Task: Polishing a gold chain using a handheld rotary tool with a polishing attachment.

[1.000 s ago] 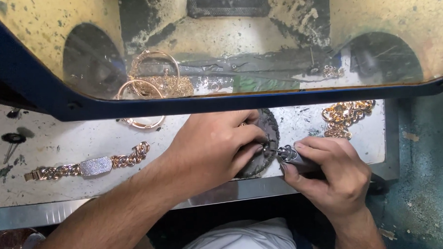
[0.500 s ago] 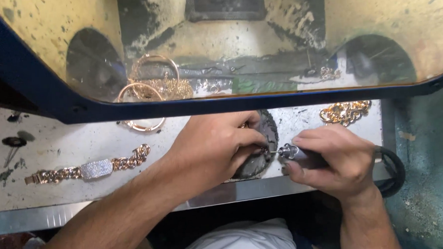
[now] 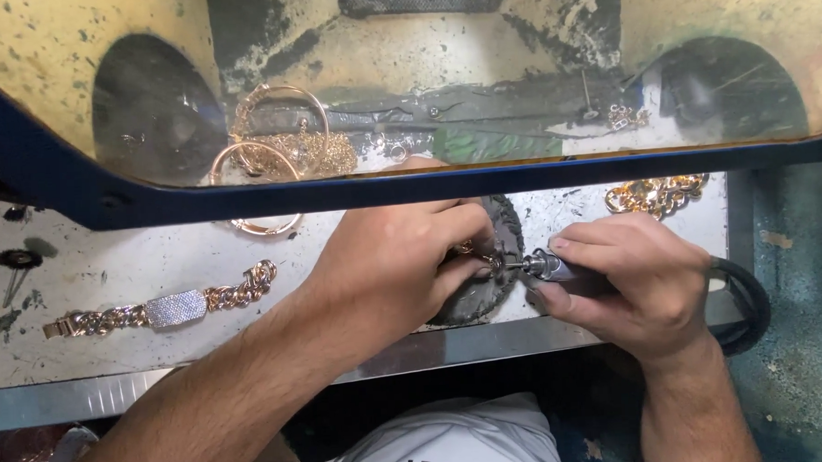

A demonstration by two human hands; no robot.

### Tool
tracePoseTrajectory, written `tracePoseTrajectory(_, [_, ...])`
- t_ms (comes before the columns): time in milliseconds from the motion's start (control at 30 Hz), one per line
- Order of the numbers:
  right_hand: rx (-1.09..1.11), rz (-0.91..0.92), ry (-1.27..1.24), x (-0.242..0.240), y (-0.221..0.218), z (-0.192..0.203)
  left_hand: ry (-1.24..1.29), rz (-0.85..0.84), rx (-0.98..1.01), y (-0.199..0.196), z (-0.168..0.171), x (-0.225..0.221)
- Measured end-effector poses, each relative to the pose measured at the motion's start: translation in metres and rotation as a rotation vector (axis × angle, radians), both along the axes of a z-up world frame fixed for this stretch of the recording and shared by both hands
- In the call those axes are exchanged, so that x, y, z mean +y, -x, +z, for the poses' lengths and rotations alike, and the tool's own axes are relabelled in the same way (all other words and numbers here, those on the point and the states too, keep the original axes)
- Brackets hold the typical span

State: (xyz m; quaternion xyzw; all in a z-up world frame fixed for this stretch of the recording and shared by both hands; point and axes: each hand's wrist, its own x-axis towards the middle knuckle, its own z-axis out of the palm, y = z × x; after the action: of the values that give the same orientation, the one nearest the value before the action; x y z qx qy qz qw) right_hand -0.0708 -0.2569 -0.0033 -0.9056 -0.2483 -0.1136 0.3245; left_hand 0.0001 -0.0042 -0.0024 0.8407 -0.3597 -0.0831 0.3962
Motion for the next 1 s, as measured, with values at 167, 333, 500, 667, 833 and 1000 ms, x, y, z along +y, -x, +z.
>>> tracePoseTrajectory(167, [-0.022,0.01,-0.002,0.002,-0.001,0.001,0.016,-0.002,0.008,-0.001,0.006,0.001])
tracePoseTrajectory(333, [-0.018,-0.015,0.011,-0.001,0.004,0.002,0.006,-0.022,-0.069,0.001,0.006,0.002])
tracePoseTrajectory(500, [-0.17,-0.047,0.046,0.005,0.002,0.006,0.004,-0.039,-0.141,0.003,0.013,0.004])
tracePoseTrajectory(667, [-0.077,-0.015,0.045,0.001,0.0,0.001,-0.044,-0.034,-0.243,0.006,0.007,0.001])
tracePoseTrajectory(833, [-0.032,-0.022,0.03,-0.001,0.001,0.001,-0.064,-0.033,-0.303,0.006,0.008,0.003])
tracePoseTrajectory(1000, [-0.146,-0.103,0.026,0.003,0.005,0.01,-0.039,-0.047,-0.335,0.006,0.008,0.002])
